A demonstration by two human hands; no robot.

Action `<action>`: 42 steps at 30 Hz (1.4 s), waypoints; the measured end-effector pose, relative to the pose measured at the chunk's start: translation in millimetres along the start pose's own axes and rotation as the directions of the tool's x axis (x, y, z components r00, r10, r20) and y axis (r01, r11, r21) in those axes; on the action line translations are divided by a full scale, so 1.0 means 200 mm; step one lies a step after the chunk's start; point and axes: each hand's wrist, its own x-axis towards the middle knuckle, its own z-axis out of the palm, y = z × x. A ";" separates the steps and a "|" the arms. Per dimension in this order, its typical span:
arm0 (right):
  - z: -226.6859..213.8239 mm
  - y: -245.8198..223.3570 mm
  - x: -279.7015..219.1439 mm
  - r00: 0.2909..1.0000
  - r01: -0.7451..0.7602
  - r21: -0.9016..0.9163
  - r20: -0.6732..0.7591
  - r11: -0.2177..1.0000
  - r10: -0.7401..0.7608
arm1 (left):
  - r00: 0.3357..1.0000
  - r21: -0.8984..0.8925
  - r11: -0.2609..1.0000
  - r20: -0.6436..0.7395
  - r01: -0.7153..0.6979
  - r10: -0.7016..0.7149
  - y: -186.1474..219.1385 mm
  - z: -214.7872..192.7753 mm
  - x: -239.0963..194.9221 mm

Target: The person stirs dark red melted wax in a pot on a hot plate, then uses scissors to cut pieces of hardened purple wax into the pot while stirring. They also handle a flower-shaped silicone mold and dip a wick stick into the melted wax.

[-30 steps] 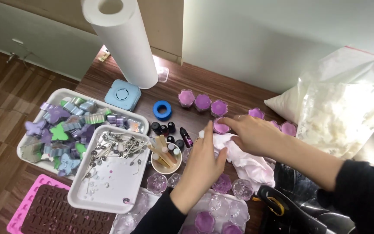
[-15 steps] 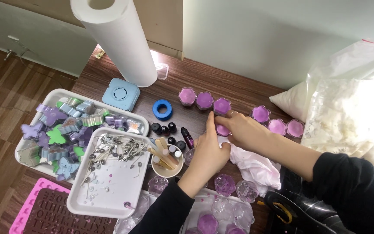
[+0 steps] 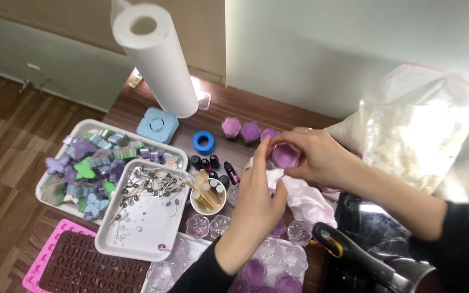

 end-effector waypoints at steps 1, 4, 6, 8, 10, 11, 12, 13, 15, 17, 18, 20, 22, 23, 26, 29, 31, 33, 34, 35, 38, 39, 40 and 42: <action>-0.04 -0.07 -0.03 1.000 0.006 -0.012 -0.010 1.000 -0.006 | 1.000 -0.001 1.000 -0.005 -0.016 0.016 0.06 -0.03 -0.01; -0.16 -0.27 -0.14 0.998 -0.058 -0.010 -0.025 0.998 0.058 | 0.999 0.022 0.999 -0.017 -0.044 0.044 0.22 -0.09 -0.07; -0.22 -0.42 -0.22 0.966 -0.255 0.052 0.056 0.966 0.252 | 1.000 0.008 1.000 0.025 0.006 -0.006 0.32 -0.12 -0.13; -0.26 -0.53 -0.34 0.971 -0.238 0.005 0.029 0.971 0.238 | 0.999 -0.039 0.999 0.033 -0.026 0.027 0.40 -0.14 -0.21; -0.28 -0.62 -0.46 0.974 -0.227 -0.042 0.004 0.973 0.227 | 0.997 -0.088 0.995 0.043 -0.054 0.058 0.46 -0.15 -0.29; -0.28 -0.64 -0.53 0.961 -0.274 -0.037 0.018 0.961 0.275 | 0.995 -0.117 0.990 0.052 -0.074 0.080 0.48 -0.14 -0.33; -0.27 -0.66 -0.61 0.944 -0.328 -0.027 0.036 0.944 0.328 | 0.993 -0.148 0.985 0.067 -0.086 0.097 0.49 -0.13 -0.38; -0.26 -0.69 -0.68 0.941 -0.336 -0.026 0.031 0.941 0.337 | 0.992 -0.152 0.984 0.076 -0.087 0.100 0.49 -0.12 -0.42; -0.26 -0.75 -0.83 0.938 -0.346 0.042 0.018 0.937 0.345 | 0.973 -0.104 0.978 0.126 -0.178 0.191 0.51 -0.09 -0.51; -0.20 -0.73 -1.00 0.963 -0.262 0.095 -0.041 0.960 0.267 | 0.966 -0.136 0.970 0.133 -0.203 0.221 0.55 -0.05 -0.58; -0.16 -0.71 -1.09 0.978 -0.170 0.142 -0.095 0.975 0.184 | 0.961 -0.164 0.962 0.134 -0.219 0.242 0.57 -0.03 -0.62; -0.16 -0.74 -1.20 0.984 -0.096 0.076 -0.141 0.992 0.106 | 0.956 -0.181 0.974 0.237 -0.134 0.175 0.60 0.01 -0.69; -0.17 -0.72 -1.33 0.984 -0.029 0.009 -0.178 1.000 0.030 | 0.934 -0.189 0.981 0.342 -0.043 0.107 0.63 0.06 -0.74; -0.17 -0.70 -1.41 0.979 -0.080 -0.001 -0.186 0.997 0.079 | 0.928 -0.173 0.985 0.364 -0.011 0.075 0.64 0.09 -0.76; -0.15 -0.67 -1.61 0.960 -0.122 -0.092 -0.263 0.988 0.094 | 0.922 -0.175 0.985 0.383 0.008 0.061 0.66 0.15 -0.84; -0.09 -0.60 -1.78 0.941 -0.098 -0.225 -0.337 0.969 0.017 | 0.923 -0.163 0.987 0.381 0.006 0.057 0.66 0.22 -0.89; -0.02 -0.57 -1.86 0.936 -0.086 -0.271 -0.353 0.959 -0.016 | 0.920 -0.132 0.991 0.391 0.015 0.039 0.66 0.27 -0.92; 0.03 -0.54 -1.89 0.946 -0.118 -0.292 -0.324 0.949 0.018 | 0.914 -0.164 0.985 0.407 0.056 0.016 0.66 0.32 -0.94; 0.05 -0.52 -1.91 0.945 -0.124 -0.287 -0.325 0.950 0.025 | 0.911 -0.163 0.985 0.413 0.060 0.013 0.66 0.34 -0.95; 0.08 -0.51 -1.92 0.935 -0.128 -0.322 -0.354 0.938 0.006 | 0.898 -0.146 0.983 0.440 0.107 -0.033 0.66 0.37 -0.96; 0.10 -0.49 -1.94 0.924 -0.133 -0.384 -0.382 0.914 -0.026 | 0.896 -0.160 0.983 0.443 0.094 -0.014 0.66 0.41 -0.99; 0.10 -0.49 -1.94 0.922 -0.131 -0.419 -0.386 0.899 -0.045 | 0.909 -0.192 0.981 0.414 0.022 0.060 0.65 0.43 -0.99; 0.11 -0.48 -1.95 0.924 -0.129 -0.411 -0.381 0.902 -0.041 | 0.908 -0.188 0.982 0.415 0.033 0.049 0.66 0.43 -1.00; 0.11 -0.45 -1.97 0.895 -0.127 -0.396 -0.442 0.909 -0.067 | 0.902 -0.171 0.977 0.430 0.131 -0.046 0.67 0.44 -1.00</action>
